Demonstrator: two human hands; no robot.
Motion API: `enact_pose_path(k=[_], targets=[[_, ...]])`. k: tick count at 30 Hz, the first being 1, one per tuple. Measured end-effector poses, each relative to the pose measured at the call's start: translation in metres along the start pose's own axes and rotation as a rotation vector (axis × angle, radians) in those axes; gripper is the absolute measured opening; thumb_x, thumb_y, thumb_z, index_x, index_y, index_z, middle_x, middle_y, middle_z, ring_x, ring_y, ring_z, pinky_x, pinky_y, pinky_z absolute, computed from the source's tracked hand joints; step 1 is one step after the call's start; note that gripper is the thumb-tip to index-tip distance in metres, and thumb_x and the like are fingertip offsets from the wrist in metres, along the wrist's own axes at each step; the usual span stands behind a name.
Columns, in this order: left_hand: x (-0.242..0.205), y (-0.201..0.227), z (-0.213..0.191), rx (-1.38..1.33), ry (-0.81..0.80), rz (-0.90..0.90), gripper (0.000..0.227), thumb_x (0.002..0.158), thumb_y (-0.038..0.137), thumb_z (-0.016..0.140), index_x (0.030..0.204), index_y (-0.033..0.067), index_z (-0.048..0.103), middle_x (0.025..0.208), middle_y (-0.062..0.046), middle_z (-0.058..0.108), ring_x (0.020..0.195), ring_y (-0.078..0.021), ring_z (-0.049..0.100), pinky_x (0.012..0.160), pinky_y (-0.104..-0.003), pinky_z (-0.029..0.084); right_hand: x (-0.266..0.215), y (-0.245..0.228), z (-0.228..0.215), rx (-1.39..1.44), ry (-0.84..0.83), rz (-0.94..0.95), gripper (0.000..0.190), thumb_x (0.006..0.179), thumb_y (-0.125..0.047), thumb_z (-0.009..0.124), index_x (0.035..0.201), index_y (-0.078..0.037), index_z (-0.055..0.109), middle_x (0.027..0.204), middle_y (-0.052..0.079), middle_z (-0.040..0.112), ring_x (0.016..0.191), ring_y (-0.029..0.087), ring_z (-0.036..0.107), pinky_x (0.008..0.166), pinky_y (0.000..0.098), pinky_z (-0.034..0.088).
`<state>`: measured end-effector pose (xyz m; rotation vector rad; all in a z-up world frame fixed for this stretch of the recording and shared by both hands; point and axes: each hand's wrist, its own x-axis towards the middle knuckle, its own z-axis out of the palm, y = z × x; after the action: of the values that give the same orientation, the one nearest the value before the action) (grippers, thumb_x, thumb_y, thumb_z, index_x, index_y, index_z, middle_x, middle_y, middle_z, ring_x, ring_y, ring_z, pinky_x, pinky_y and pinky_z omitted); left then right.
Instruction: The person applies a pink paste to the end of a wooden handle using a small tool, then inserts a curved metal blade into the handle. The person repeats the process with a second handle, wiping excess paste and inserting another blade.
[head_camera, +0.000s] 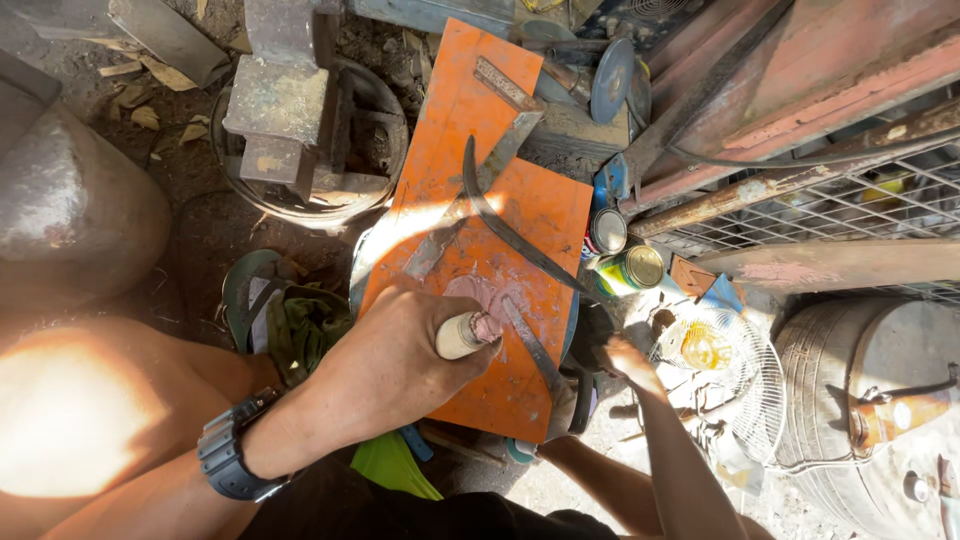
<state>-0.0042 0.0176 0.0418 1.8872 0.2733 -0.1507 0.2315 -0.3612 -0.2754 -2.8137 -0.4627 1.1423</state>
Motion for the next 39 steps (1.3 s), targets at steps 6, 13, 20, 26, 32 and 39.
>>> enact_pose_path(k=[6,13,20,26,32,39], targets=[[0.007,-0.009,0.003,0.007,0.034,0.052,0.02,0.085,0.024,0.071,0.083,0.0036,0.074,0.064,-0.018,0.068,0.051,-0.0292,0.065,0.056,-0.039,0.055,0.056,-0.002,0.049,-0.242,-0.061,0.099,0.032,0.097,-0.016,0.053,0.118,-0.009,0.076,0.121,0.02,0.069,0.116,0.035,0.067,0.093,0.0446,0.055],[0.008,-0.012,0.003,-0.041,0.058,0.165,0.021,0.086,0.026,0.073,0.089,0.0049,0.074,0.077,-0.014,0.075,0.066,-0.0267,0.074,0.063,-0.037,0.058,0.054,-0.011,0.035,-0.302,-0.133,-0.143,0.032,0.094,-0.016,0.054,0.116,-0.008,0.075,0.119,0.021,0.072,0.113,0.035,0.069,0.093,0.0452,0.054],[0.003,-0.018,0.007,-0.071,0.013,0.172,0.023,0.089,0.027,0.072,0.087,0.0035,0.073,0.077,-0.015,0.074,0.07,-0.0278,0.074,0.065,-0.038,0.057,-0.047,-0.055,-0.067,-0.484,-0.278,-0.105,0.037,0.102,-0.036,0.055,0.123,-0.01,0.071,0.112,0.016,0.075,0.104,0.027,0.073,0.095,0.0406,0.054],[0.007,-0.022,0.019,-0.077,0.014,0.186,0.026,0.09,0.028,0.071,0.086,0.0027,0.072,0.07,-0.013,0.071,0.063,-0.0251,0.07,0.063,-0.038,0.054,-0.207,-0.166,-0.119,0.32,0.304,-0.442,0.052,0.099,-0.026,0.062,0.147,-0.007,0.064,0.11,0.016,0.054,0.093,0.026,0.061,0.083,0.0351,0.054],[0.008,-0.021,0.026,-0.114,0.038,0.138,0.026,0.09,0.028,0.069,0.086,0.0018,0.072,0.067,-0.015,0.07,0.058,-0.0247,0.066,0.06,-0.039,0.053,-0.254,-0.234,-0.089,0.547,0.507,-0.992,0.055,0.089,-0.01,0.071,0.141,0.001,0.055,0.127,0.014,0.054,0.098,0.018,0.061,0.081,0.0304,0.054],[0.007,-0.024,0.029,-0.037,0.039,0.224,0.023,0.088,0.024,0.069,0.086,0.0011,0.073,0.072,-0.018,0.072,0.065,-0.0293,0.073,0.065,-0.041,0.057,-0.255,-0.235,-0.092,0.459,0.587,-0.993,0.055,0.087,-0.008,0.074,0.14,-0.003,0.061,0.117,0.013,0.057,0.087,0.017,0.059,0.076,0.0283,0.053]])
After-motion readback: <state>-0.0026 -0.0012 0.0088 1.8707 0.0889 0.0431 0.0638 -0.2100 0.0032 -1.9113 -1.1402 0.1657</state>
